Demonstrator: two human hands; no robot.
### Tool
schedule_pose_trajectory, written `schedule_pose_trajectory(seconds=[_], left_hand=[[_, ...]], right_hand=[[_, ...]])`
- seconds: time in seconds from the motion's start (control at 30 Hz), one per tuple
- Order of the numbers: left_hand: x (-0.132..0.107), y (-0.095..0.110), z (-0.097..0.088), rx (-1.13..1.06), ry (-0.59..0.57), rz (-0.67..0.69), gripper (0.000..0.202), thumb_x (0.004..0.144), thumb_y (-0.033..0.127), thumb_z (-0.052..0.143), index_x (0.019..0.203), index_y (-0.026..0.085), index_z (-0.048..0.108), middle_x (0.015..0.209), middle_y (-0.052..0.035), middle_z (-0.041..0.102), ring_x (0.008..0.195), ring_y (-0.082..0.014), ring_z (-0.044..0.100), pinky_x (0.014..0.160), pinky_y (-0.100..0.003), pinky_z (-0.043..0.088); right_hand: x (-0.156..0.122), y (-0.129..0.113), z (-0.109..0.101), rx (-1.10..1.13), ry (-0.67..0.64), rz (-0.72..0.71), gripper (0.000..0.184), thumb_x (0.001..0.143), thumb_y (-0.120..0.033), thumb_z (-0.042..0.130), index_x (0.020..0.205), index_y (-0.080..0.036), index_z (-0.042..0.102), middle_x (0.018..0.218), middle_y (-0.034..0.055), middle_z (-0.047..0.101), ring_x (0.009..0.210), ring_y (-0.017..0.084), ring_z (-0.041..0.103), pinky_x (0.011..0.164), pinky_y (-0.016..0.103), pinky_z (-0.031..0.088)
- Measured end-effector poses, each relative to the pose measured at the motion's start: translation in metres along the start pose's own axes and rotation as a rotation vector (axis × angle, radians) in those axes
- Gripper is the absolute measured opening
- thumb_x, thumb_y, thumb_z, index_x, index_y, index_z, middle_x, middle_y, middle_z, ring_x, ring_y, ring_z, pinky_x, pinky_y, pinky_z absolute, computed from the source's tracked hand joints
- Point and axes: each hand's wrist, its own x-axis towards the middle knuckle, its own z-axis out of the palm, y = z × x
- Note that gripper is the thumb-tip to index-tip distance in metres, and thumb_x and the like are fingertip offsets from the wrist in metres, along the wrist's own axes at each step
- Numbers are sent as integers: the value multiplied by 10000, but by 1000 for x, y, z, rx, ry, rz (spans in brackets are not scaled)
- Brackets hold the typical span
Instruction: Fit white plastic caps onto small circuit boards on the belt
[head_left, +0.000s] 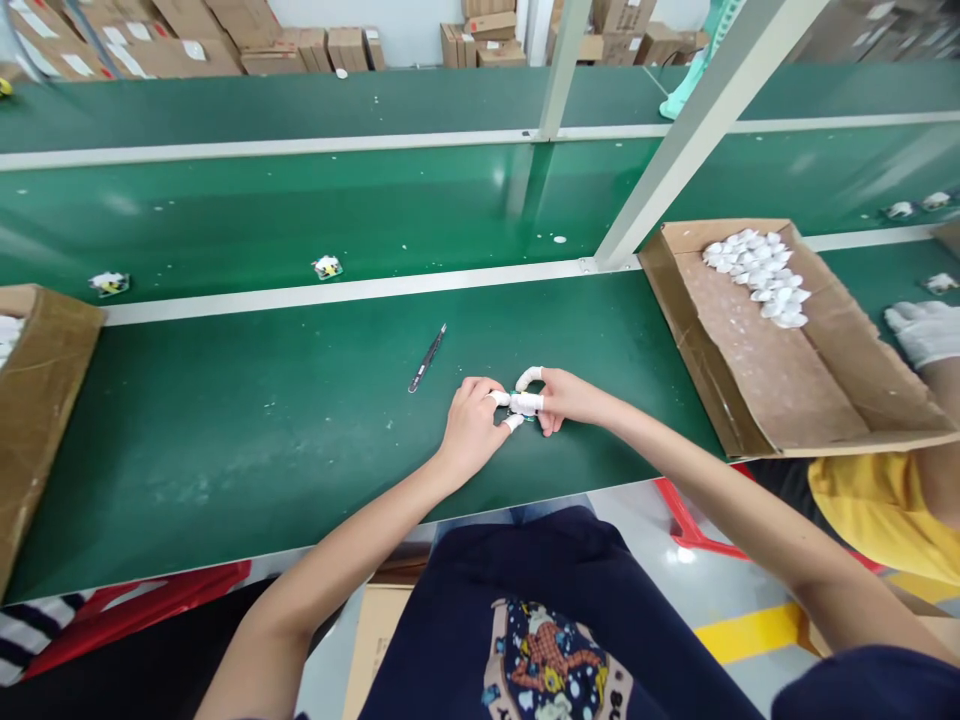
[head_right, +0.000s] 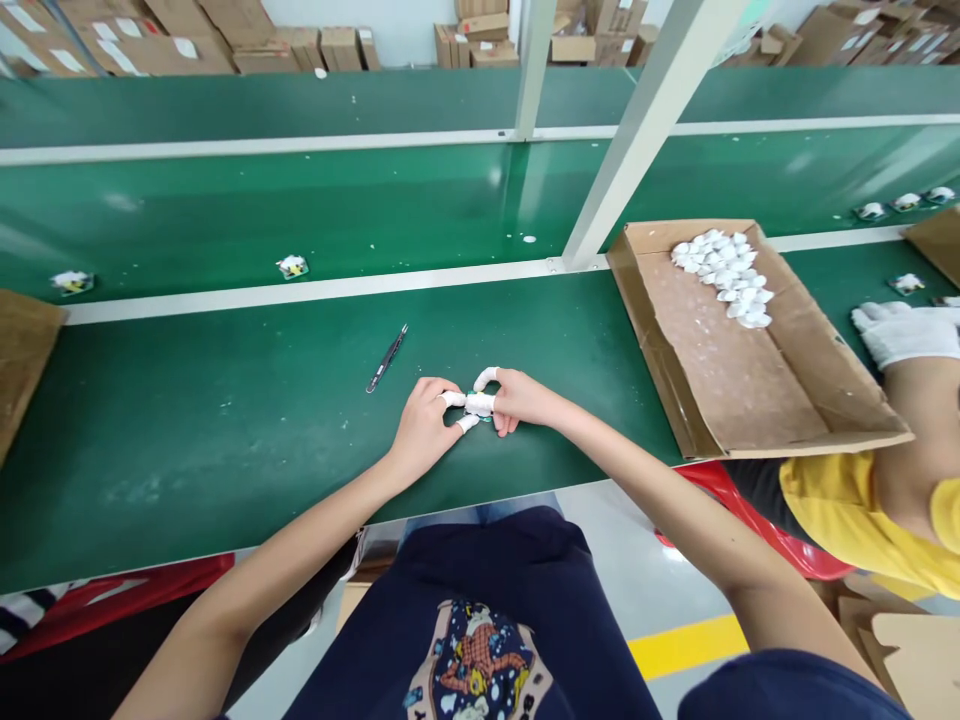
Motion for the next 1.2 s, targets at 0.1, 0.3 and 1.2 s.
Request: schedule_pose_trajectory(seconds=[0.1,0.3,1.2], left_hand=[[2,-3,-2,-13,-19,13,158,744,184,733,853,171,620,972,-47,636,985,-244,511,838,-409,494],[0,-4,-2,-25,-25,71,131,773,150,688,892,160,633,961,-49,642,988,-241,511,855,-410,492],[11,-7,0,-126,-19,-58,50,766,179,676,783,189,630,897,-28,634,955,-222,512,860,-389,474]], right_hand=[[-1,6,-7,87,-57,-35,308,812,-218,625,1067,-166,461,543,-20,657,497,162,662,463,216,550],[1,11,-12,221,-147,-43,359,796,-246,649,1084,-147,460,625,30,697,579,184,695,535,256,586],[8,4,2,131,52,-37,127,927,-281,524,890,-180,457,466,-4,616,419,168,635,355,193,497]])
